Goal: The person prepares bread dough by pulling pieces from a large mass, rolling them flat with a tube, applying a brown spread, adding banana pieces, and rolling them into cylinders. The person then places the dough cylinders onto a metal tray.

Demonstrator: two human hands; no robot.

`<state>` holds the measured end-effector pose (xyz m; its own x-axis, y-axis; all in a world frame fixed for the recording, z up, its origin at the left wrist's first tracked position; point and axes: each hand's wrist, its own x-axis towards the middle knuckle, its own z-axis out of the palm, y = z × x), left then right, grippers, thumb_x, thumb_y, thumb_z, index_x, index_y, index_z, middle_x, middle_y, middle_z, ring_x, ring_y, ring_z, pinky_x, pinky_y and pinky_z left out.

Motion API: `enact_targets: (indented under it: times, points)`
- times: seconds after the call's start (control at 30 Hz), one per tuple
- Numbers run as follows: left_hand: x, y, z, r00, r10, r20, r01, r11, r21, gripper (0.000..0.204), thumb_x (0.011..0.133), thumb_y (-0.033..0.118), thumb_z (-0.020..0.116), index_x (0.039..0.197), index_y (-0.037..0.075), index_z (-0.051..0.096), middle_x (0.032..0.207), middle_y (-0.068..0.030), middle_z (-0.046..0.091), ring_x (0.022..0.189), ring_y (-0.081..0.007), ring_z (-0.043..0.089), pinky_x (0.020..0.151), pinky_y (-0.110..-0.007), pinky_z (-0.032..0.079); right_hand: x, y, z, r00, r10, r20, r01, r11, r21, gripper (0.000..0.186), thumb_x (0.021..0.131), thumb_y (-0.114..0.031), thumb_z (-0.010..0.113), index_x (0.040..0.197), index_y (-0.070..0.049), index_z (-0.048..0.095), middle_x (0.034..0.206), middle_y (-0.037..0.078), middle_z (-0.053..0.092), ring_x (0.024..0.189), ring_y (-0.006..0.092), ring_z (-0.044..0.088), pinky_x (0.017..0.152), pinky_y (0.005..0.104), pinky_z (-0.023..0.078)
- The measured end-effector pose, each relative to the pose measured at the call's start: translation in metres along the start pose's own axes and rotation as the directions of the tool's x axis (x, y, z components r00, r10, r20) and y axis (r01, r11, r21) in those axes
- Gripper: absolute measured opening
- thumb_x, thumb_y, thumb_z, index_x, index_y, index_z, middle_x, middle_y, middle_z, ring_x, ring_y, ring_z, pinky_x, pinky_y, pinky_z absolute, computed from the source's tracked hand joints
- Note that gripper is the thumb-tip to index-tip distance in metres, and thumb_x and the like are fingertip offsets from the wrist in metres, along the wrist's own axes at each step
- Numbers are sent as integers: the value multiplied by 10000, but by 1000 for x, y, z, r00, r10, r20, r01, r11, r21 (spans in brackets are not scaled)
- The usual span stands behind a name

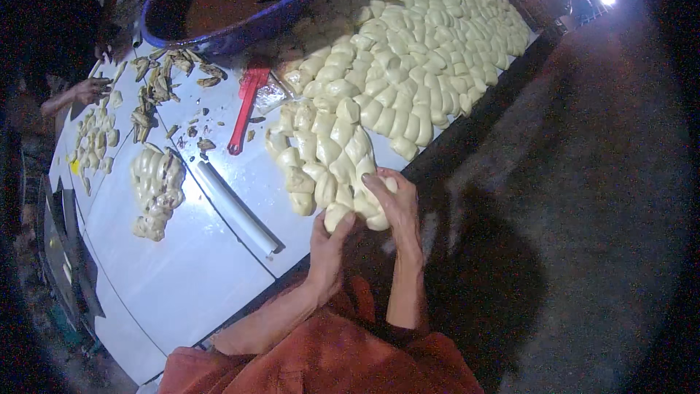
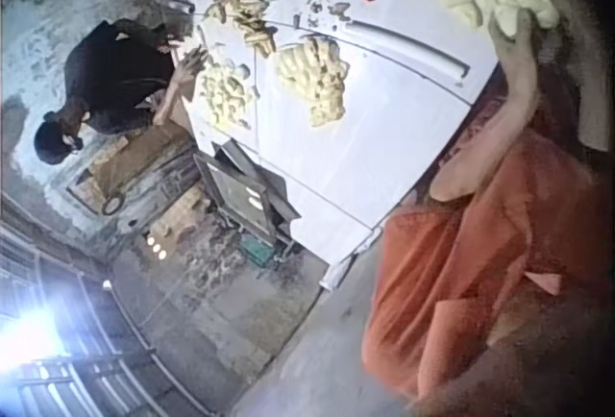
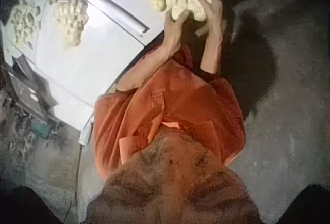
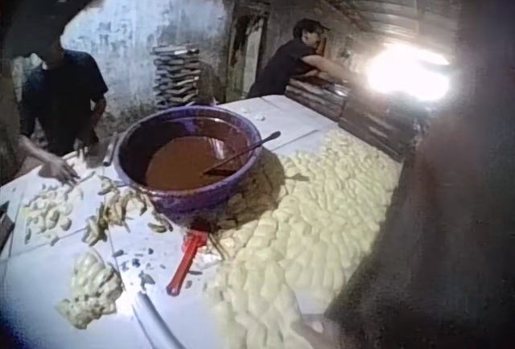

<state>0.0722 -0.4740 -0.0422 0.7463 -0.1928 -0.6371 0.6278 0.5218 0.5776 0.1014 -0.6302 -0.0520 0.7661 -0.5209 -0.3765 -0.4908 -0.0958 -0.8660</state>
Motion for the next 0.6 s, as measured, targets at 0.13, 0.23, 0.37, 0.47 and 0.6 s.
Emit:
enact_targets:
  times: [0.13, 0.23, 0.37, 0.47, 0.6]
  points:
    - [13, 15, 10, 975, -186, 123, 194, 980, -53, 327, 1037, 281, 661, 1233, 26, 600, 1015, -48, 663, 872, -125, 644, 772, -293, 535, 4, -16, 5, 992, 99, 79, -102, 994, 40, 435, 839, -271, 834, 1084, 62, 699, 923, 101, 728, 775, 167, 673, 710, 322, 553]
    - [24, 3, -3, 973, -161, 167, 166, 986, -16, 315, 1029, 274, 674, 1216, 23, 638, 1000, -30, 686, 859, -112, 647, 785, -297, 539, -14, -8, -3, 974, 117, 196, -179, 925, 336, 343, 857, -241, 810, 1040, 24, 690, 882, 72, 704, 741, 161, 670, 676, 337, 553]
    - [-5, -5, 9, 978, -46, 206, 39, 999, 38, 302, 979, 241, 750, 1162, 5, 706, 987, -14, 687, 883, -90, 623, 833, -267, 515, -39, 35, -24, 992, 88, 86, -121, 819, 561, 304, 873, -205, 781, 1093, -30, 664, 962, 54, 668, 866, 152, 658, 796, 337, 545]
    - [-16, -24, 1, 970, 155, 189, -213, 916, 341, 272, 959, 171, 751, 1145, -21, 707, 1160, -61, 665, 1025, -126, 622, 928, -291, 496, -57, 59, -37, 991, 135, 19, -118, 784, 610, 330, 861, -204, 759, 1124, -43, 642, 1022, 62, 647, 937, 167, 640, 860, 328, 524]
    - [-39, -32, -4, 930, 104, 353, -206, 941, 267, 238, 965, 113, 718, 1162, -16, 688, 1107, -47, 688, 993, -114, 633, 898, -285, 509, -71, 76, -67, 994, 106, 23, -96, 769, 631, 339, 841, -182, 704, 1132, -27, 625, 1018, 71, 635, 950, 216, 644, 886, 358, 532]
